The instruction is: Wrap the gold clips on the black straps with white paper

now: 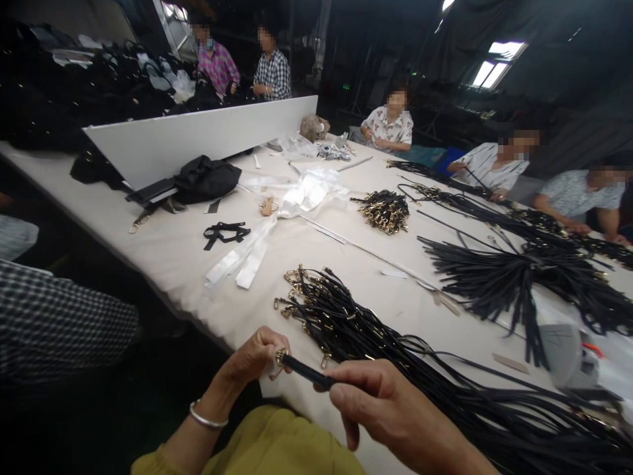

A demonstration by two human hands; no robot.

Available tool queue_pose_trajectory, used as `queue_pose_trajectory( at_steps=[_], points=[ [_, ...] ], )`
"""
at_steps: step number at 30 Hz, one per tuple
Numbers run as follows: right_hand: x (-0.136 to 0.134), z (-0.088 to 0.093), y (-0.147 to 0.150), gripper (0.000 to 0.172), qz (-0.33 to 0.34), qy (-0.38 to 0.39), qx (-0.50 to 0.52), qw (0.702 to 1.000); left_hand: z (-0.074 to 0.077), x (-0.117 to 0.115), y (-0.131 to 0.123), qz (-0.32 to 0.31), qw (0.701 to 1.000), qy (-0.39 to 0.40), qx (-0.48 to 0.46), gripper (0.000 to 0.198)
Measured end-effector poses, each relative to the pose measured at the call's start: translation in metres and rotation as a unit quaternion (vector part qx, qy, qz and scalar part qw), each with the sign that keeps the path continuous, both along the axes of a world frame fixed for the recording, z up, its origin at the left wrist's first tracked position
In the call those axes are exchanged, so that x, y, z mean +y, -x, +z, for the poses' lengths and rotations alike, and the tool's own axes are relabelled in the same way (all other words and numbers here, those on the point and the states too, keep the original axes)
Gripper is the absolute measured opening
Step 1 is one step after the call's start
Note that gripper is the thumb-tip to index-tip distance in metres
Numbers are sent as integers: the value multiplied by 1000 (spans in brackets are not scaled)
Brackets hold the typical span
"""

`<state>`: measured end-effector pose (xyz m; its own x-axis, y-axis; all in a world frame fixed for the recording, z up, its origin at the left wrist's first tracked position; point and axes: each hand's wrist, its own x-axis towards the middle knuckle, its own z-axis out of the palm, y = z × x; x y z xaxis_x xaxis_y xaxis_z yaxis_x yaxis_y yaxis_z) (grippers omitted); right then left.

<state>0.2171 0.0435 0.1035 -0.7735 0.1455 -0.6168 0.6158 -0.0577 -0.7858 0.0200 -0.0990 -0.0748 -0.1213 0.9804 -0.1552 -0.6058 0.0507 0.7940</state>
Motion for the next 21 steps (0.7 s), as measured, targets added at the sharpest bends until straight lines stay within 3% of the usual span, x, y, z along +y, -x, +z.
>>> queue_pose_trajectory(
  at_steps=[5, 9, 11, 13, 18, 21],
  points=[
    [17, 8, -1, 35, 83, -143, -30, 986, 13, -6, 13, -76, 992, 58, 80, 40],
    [17, 10, 4, 29, 166, -293, -26, 941, 16, -2, 7, -99, 984, 94, 115, 31],
    [14, 10, 6, 27, 186, -322, -5, 928, 14, 1, 0, -95, 983, 105, 116, 30],
    [12, 11, 7, 26, 196, -297, 4, 935, 11, 3, -7, -92, 984, 109, 106, 29],
    [18, 8, 4, 21, 171, -150, -38, 973, 10, 1, -22, -107, 989, 89, 41, 38],
    [26, 4, 2, 22, 164, -119, -48, 978, 13, -1, -25, -119, 990, 74, -5, 40]
  ],
)
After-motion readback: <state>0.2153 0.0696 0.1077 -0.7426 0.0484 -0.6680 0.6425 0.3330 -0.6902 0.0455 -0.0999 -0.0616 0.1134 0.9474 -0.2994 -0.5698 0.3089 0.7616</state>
